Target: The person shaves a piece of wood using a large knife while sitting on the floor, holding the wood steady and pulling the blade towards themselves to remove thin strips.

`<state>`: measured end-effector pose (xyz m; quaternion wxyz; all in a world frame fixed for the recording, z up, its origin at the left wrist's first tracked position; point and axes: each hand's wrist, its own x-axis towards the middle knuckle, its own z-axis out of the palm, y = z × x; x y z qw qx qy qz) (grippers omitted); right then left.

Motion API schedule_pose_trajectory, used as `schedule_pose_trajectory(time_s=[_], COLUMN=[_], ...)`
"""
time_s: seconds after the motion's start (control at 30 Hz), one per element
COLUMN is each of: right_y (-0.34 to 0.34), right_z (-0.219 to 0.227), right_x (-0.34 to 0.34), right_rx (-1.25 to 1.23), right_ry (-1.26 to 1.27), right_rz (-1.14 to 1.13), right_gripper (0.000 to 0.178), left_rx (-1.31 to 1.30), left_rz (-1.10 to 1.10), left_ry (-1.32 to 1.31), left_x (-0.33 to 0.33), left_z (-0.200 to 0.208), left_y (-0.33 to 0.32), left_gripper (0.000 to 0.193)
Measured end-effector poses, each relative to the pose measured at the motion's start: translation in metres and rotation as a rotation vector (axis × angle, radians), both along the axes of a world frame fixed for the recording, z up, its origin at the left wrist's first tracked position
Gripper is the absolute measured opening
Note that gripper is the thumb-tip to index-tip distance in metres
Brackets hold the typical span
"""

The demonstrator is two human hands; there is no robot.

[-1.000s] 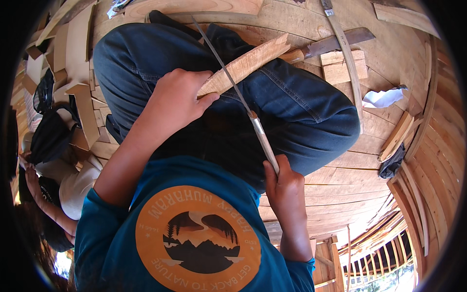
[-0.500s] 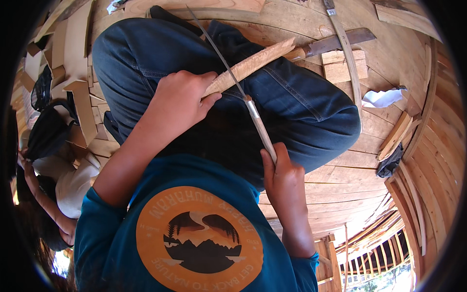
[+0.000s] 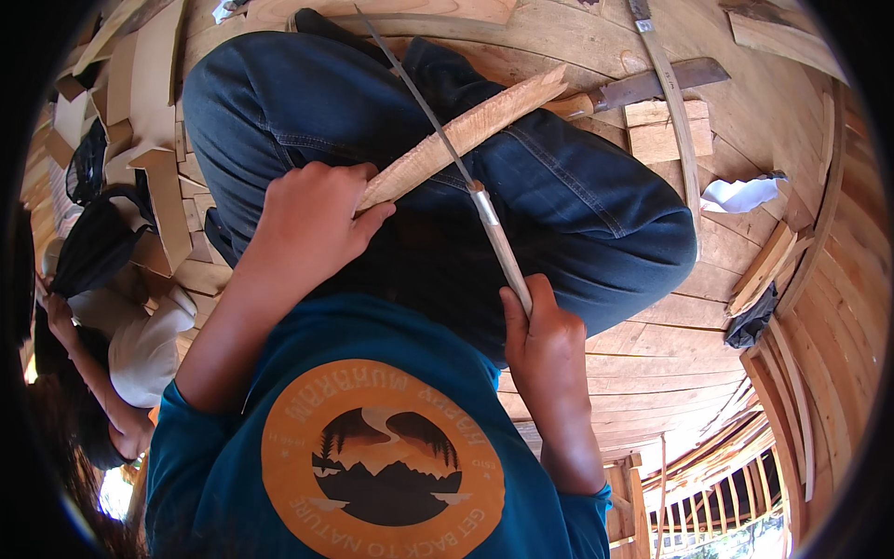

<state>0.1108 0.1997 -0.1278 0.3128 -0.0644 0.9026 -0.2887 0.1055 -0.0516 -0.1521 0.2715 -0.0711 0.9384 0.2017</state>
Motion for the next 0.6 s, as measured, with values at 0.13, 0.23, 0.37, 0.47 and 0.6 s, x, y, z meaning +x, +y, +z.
schedule_pose_trajectory(time_s=[0.13, 0.23, 0.37, 0.47, 0.6], right_y=[0.011, 0.016, 0.019, 0.026, 0.027], right_z=[0.011, 0.015, 0.011, -0.006, -0.022], right_x=[-0.001, 0.003, 0.002, 0.001, 0.010], right_rx=[0.000, 0.003, -0.005, -0.139, -0.200], right_ry=[-0.046, -0.037, -0.029, -0.133, -0.112], right_rz=[0.006, 0.011, 0.022, -0.038, -0.089], right_gripper=[0.015, 0.015, 0.016, 0.018, 0.019], left_rx=[0.086, 0.086, 0.106, 0.109, 0.115], left_rz=[0.002, 0.003, -0.004, -0.032, -0.035], left_ry=[0.081, 0.107, 0.146, 0.153, 0.173], left_x=[0.007, 0.010, 0.012, 0.011, 0.010], left_z=[-0.010, -0.012, -0.014, -0.016, -0.017], left_y=[0.003, 0.004, 0.005, 0.001, 0.002], left_gripper=[0.017, 0.013, 0.013, 0.014, 0.014])
